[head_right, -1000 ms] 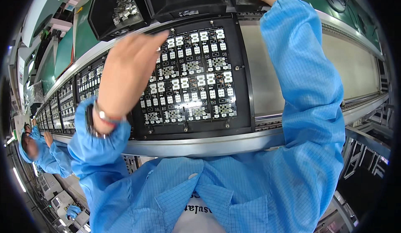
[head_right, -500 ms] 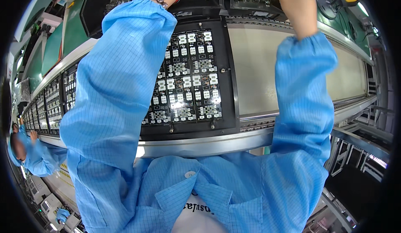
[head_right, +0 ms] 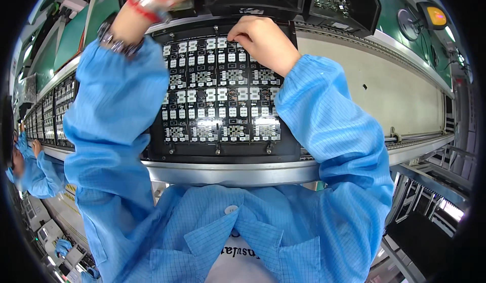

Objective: Manually placing small electronic components into a grid on a circuit board panel.

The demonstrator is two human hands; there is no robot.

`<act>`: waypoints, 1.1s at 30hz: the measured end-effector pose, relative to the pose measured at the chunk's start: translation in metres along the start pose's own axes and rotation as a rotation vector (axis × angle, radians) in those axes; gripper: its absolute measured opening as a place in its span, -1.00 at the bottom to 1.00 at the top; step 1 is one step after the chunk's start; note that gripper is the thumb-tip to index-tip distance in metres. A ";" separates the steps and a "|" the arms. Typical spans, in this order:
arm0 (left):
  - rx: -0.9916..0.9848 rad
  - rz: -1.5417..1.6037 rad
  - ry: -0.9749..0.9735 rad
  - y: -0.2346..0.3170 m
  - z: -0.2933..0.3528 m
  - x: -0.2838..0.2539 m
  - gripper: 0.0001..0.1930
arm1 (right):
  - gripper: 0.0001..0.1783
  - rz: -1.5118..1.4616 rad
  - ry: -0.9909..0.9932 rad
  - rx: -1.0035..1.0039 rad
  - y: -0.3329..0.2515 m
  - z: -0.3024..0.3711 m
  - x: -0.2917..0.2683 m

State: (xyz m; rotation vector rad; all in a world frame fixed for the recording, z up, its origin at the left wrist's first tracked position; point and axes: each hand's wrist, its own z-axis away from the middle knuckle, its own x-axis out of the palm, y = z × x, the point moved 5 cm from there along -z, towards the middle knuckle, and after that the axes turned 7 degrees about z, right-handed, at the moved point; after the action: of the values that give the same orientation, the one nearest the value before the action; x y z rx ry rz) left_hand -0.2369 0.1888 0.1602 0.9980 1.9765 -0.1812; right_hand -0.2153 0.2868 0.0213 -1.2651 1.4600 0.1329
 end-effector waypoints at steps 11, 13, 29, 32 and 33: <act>-0.361 0.443 -0.233 -0.015 0.140 -0.011 -0.75 | -0.80 0.008 -0.075 -0.019 -0.010 -0.015 0.016; -0.468 0.560 -0.150 -0.024 0.149 -0.001 -0.78 | -0.79 0.088 -0.091 -0.075 -0.014 -0.019 0.018; -0.574 0.493 -0.272 -0.031 0.141 0.042 -0.81 | -0.74 0.035 -0.014 0.084 -0.016 -0.017 -0.032; -0.401 0.334 -0.248 -0.022 0.129 0.050 -0.80 | -0.71 0.003 0.152 0.152 -0.005 -0.005 -0.089; -0.396 0.336 -0.254 -0.024 0.130 0.055 -0.80 | -0.86 -0.065 0.249 0.155 -0.017 -0.003 -0.100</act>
State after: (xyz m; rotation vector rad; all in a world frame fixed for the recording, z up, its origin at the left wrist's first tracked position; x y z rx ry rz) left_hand -0.1849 0.1432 0.0352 0.9721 1.5106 0.2508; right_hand -0.2269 0.3378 0.1085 -1.2326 1.6051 -0.1840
